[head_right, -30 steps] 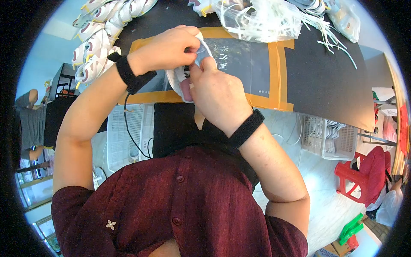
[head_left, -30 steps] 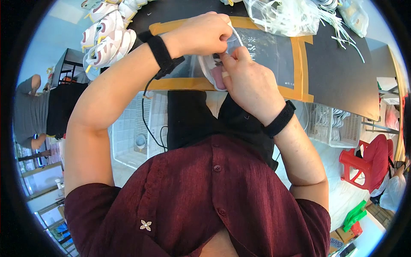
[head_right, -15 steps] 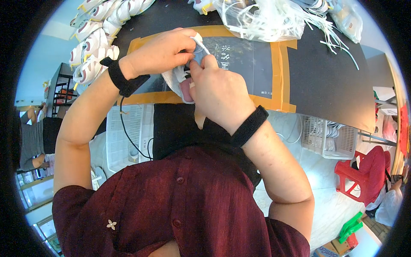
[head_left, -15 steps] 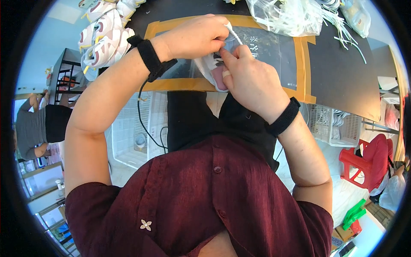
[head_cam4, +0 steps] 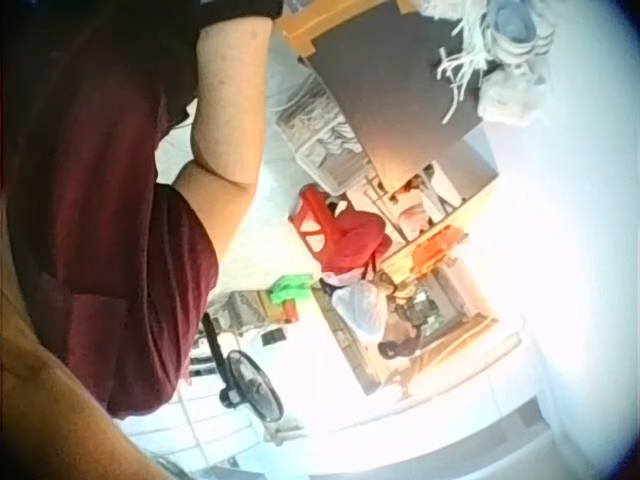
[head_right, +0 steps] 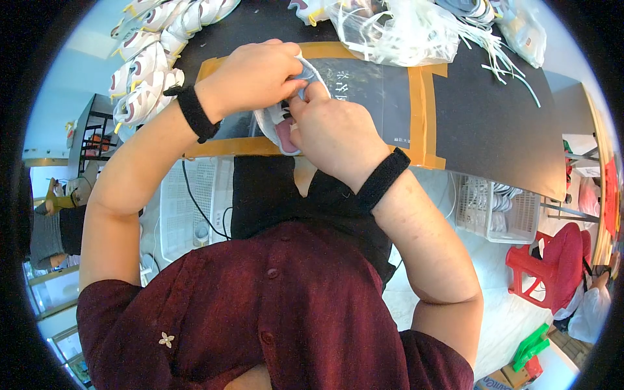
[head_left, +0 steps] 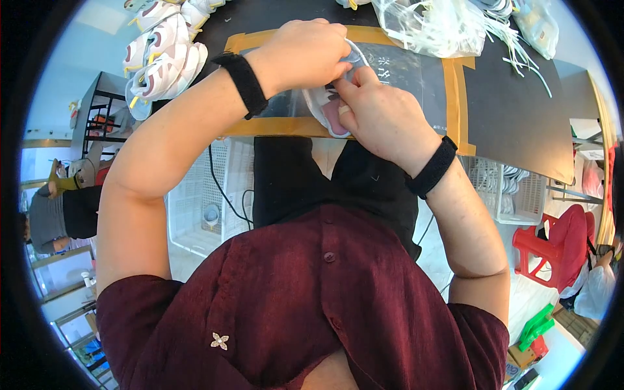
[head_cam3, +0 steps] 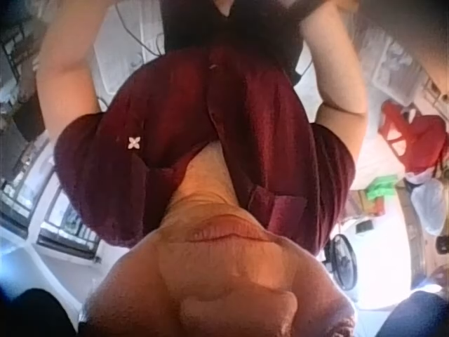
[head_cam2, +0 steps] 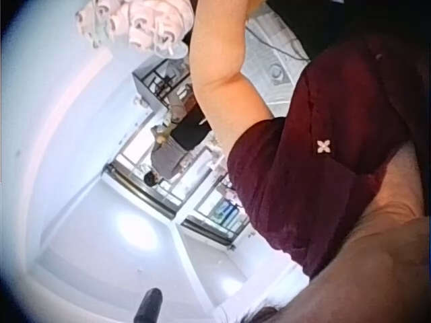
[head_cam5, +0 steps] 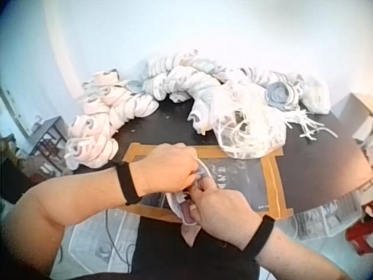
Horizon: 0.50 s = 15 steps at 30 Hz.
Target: Lacing and threading shoestrings into athletic shoes in a factory finishing area.
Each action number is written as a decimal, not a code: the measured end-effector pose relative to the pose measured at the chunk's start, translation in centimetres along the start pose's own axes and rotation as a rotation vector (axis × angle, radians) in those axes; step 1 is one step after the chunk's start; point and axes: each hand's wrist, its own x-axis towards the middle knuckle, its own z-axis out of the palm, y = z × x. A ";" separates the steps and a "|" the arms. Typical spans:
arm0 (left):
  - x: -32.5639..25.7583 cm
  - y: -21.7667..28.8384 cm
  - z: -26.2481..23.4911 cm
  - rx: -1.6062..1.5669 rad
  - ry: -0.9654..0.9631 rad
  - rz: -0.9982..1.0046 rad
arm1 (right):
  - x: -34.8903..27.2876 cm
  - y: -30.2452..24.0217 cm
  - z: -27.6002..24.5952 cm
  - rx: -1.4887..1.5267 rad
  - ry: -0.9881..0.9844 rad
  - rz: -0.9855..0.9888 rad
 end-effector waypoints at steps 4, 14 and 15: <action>0.6 0.1 0.2 -0.045 -0.081 -0.052 | -0.3 0.1 0.2 0.009 0.034 -0.010; 0.8 -1.4 -1.3 -0.300 -0.256 -0.082 | -0.4 -0.1 0.3 0.042 0.065 0.009; 0.8 -1.8 -1.2 -0.338 -0.266 -0.048 | -0.3 -0.1 0.3 0.049 0.078 0.011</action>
